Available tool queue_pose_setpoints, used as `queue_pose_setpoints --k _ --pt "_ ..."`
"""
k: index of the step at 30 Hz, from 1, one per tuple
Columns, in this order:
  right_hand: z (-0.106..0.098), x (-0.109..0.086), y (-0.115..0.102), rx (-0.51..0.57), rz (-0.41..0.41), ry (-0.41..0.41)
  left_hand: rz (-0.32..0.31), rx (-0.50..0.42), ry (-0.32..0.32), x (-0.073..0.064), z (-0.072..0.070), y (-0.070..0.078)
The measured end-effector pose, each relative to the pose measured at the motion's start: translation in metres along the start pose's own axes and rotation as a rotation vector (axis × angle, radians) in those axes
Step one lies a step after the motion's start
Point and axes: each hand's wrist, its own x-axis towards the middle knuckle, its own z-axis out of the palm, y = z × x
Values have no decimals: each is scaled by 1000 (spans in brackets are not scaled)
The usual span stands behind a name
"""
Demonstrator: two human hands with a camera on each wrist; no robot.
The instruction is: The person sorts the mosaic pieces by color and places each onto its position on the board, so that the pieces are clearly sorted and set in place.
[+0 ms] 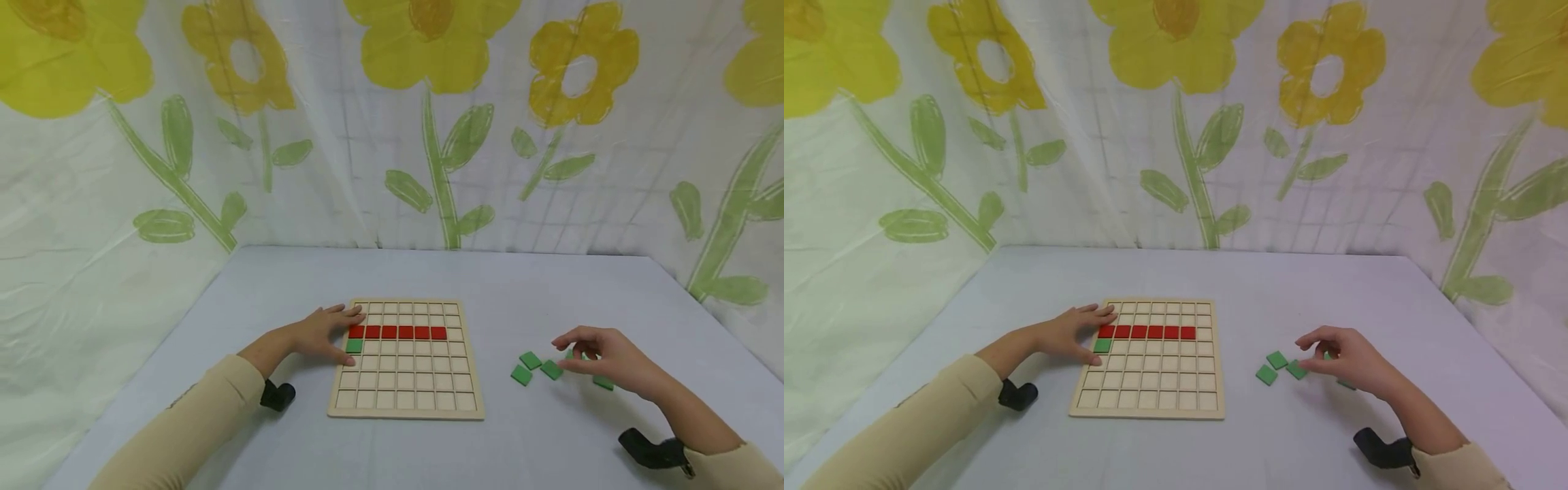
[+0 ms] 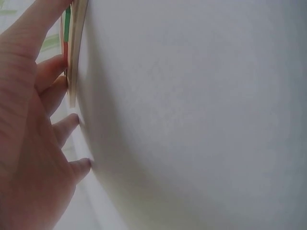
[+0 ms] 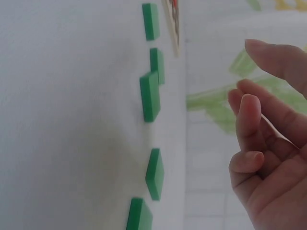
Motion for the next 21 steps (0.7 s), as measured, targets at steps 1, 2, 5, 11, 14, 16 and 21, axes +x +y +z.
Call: queue_pose_setpoints --k 1,2,5,11,14,16,21 --pt "-1 -1 1 -1 4 2 3 -3 1 0 0 0" --pt "-3 -2 3 2 11 5 1 -8 3 0 0 0" --pt "-7 -7 7 5 46 9 2 -19 7 0 2 0" --pt "-14 -20 16 -33 128 7 -5 -12 3 0 4 0" --pt "-17 -26 20 -47 147 -3 4 -3 9 1 3 -1" --pt "-19 -30 23 -52 166 0 3 -6 9 1 2 -1" --pt "-24 -37 29 -48 232 -1 -4 -25 3 -2 2 0"
